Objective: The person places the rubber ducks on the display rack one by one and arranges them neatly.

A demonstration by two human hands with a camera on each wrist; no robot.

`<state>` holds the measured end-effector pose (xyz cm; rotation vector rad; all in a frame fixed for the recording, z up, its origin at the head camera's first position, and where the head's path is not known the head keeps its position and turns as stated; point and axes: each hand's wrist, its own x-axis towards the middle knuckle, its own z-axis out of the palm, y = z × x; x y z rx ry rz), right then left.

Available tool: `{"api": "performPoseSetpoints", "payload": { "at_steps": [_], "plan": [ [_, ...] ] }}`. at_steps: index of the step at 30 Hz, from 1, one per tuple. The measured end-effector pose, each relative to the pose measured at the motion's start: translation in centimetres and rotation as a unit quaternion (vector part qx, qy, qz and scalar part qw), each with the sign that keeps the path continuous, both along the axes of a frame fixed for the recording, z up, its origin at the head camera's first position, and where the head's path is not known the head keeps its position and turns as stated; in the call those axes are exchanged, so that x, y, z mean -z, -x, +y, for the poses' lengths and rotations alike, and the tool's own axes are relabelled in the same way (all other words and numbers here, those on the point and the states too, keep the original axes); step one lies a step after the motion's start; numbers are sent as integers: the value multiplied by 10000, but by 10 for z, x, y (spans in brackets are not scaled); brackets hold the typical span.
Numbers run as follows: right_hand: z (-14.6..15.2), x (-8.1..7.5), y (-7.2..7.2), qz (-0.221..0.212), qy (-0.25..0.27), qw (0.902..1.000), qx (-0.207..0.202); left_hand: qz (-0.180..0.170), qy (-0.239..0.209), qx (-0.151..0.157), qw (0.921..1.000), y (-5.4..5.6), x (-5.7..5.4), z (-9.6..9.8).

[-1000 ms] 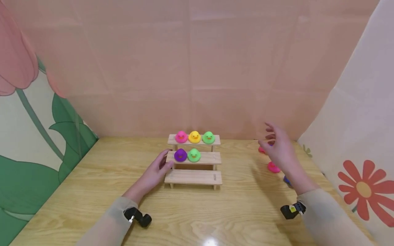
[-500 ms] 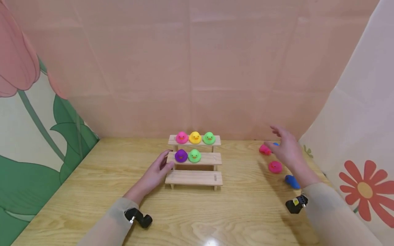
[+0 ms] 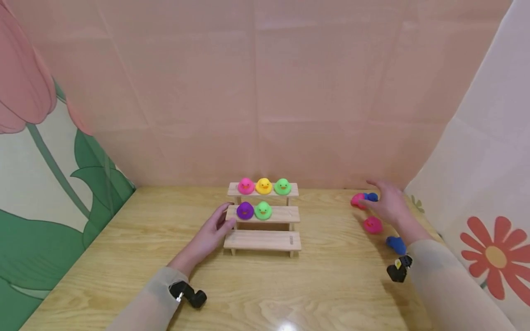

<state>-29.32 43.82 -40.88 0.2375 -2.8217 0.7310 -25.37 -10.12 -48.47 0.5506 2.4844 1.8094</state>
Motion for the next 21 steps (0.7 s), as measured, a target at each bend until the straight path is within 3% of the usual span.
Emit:
{"api": "performPoseSetpoints", "payload": {
  "at_steps": [7, 18, 21],
  "plan": [
    [11, 16, 9, -678, 229, 9974, -79, -7, 39, -8, 10000, -2, 1, 0],
    [15, 32, 26, -845, 45, 9964, -58, -121, 78, -42, 9999, -2, 1, 0],
    [20, 36, 34, -666, 85, 9976, -192, -90, 44, -41, 9999, -1, 0, 0]
  ]
}}
